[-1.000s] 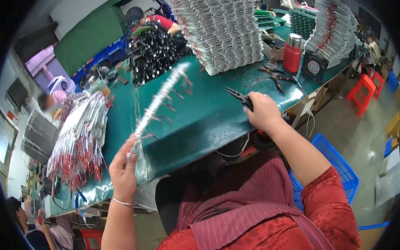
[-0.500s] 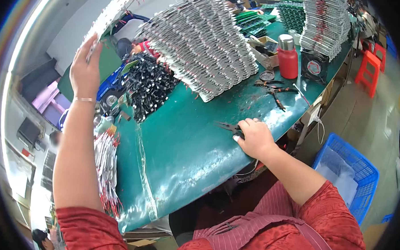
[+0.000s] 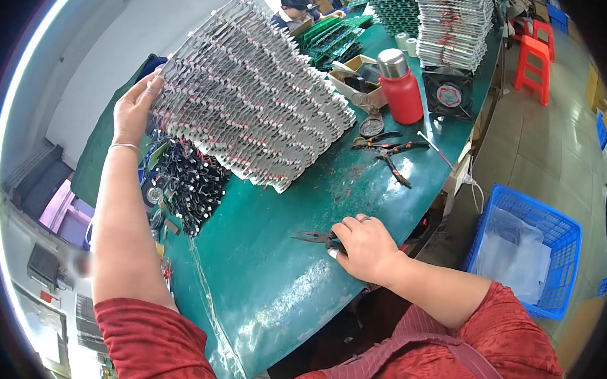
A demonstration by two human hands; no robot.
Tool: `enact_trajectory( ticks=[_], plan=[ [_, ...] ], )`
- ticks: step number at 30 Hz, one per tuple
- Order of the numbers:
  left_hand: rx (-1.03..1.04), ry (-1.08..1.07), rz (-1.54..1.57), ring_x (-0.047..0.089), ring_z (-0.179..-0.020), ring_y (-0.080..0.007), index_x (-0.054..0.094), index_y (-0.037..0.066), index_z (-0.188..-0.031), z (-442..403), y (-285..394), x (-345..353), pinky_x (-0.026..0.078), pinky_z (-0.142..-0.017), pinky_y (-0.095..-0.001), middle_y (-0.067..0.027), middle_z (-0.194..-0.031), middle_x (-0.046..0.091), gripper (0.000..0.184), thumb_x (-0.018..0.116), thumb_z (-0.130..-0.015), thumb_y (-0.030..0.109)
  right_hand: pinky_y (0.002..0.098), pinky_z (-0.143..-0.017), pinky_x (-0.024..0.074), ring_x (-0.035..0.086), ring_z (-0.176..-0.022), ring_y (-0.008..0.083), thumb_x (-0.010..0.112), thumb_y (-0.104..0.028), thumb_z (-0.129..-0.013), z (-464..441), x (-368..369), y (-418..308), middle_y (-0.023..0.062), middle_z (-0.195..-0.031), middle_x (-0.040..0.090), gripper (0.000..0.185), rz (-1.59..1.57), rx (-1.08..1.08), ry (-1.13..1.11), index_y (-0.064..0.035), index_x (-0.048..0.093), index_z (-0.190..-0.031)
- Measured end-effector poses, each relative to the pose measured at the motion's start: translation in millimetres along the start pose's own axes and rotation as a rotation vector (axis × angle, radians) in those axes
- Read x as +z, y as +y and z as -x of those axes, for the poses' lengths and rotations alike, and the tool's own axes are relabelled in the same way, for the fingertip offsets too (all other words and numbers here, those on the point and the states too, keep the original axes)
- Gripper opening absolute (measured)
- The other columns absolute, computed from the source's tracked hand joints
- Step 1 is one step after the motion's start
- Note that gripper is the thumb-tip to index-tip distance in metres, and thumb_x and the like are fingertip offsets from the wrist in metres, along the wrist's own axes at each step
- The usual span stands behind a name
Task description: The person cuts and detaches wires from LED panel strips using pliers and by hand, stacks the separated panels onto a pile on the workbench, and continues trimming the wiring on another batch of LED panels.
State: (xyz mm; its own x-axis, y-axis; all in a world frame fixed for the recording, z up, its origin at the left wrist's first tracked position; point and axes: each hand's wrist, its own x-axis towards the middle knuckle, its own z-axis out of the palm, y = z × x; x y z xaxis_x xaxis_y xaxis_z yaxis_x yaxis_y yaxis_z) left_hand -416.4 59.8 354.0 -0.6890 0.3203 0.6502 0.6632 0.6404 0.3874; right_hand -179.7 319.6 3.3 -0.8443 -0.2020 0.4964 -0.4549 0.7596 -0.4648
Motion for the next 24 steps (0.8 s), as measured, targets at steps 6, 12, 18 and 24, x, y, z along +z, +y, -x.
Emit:
enact_trajectory(
  ticks=[6,12,18,24],
  plan=[
    [-0.122,0.057,-0.002,0.065,-0.106,-0.0111,0.074,0.006,-0.125,2.6,26.8,0.8,0.045,-0.099,-0.0251,-0.0039,-0.116,0.074,0.049,0.072,-0.095,0.045,0.0441,-0.080,0.0495,0.062,-0.090,0.0325,0.076,-0.027,-0.081,-0.1,1.5,-1.9,0.0110,-0.091,0.062,0.033,0.031,-0.033,0.071,-0.0057,0.063,-0.102],
    [-0.291,-0.013,0.127,0.064,-0.110,-0.0147,0.075,0.006,-0.123,1.3,37.4,8.9,0.045,-0.101,-0.0286,-0.0059,-0.120,0.073,0.051,0.072,-0.093,0.048,0.0443,-0.081,0.0491,0.062,-0.090,0.0329,0.077,-0.027,-0.079,0.7,2.6,-6.5,0.0109,-0.092,0.061,0.033,0.062,-0.032,0.058,-0.0064,0.063,-0.100],
    [-0.181,-0.037,0.033,0.064,-0.104,-0.0151,0.074,0.009,-0.125,-6.7,21.8,16.0,0.046,-0.097,-0.0289,-0.0068,-0.115,0.073,0.053,0.074,-0.090,0.049,0.0459,-0.083,0.0492,0.063,-0.096,0.0336,0.076,-0.028,-0.082,1.2,3.9,-14.8,0.0121,-0.096,0.061,0.033,0.125,-0.013,0.004,-0.0054,0.062,-0.100],
    [-0.262,-0.092,0.046,0.063,-0.114,-0.0185,0.068,0.008,-0.134,-16.9,6.5,9.8,0.044,-0.102,-0.0334,-0.0092,-0.124,0.071,0.065,0.073,-0.089,0.056,0.0454,-0.084,0.0501,0.064,-0.092,0.0350,0.079,-0.027,-0.079,2.4,8.5,-10.3,0.0119,-0.093,0.062,0.037,0.075,-0.022,0.082,-0.0048,0.063,-0.103]
  ],
)
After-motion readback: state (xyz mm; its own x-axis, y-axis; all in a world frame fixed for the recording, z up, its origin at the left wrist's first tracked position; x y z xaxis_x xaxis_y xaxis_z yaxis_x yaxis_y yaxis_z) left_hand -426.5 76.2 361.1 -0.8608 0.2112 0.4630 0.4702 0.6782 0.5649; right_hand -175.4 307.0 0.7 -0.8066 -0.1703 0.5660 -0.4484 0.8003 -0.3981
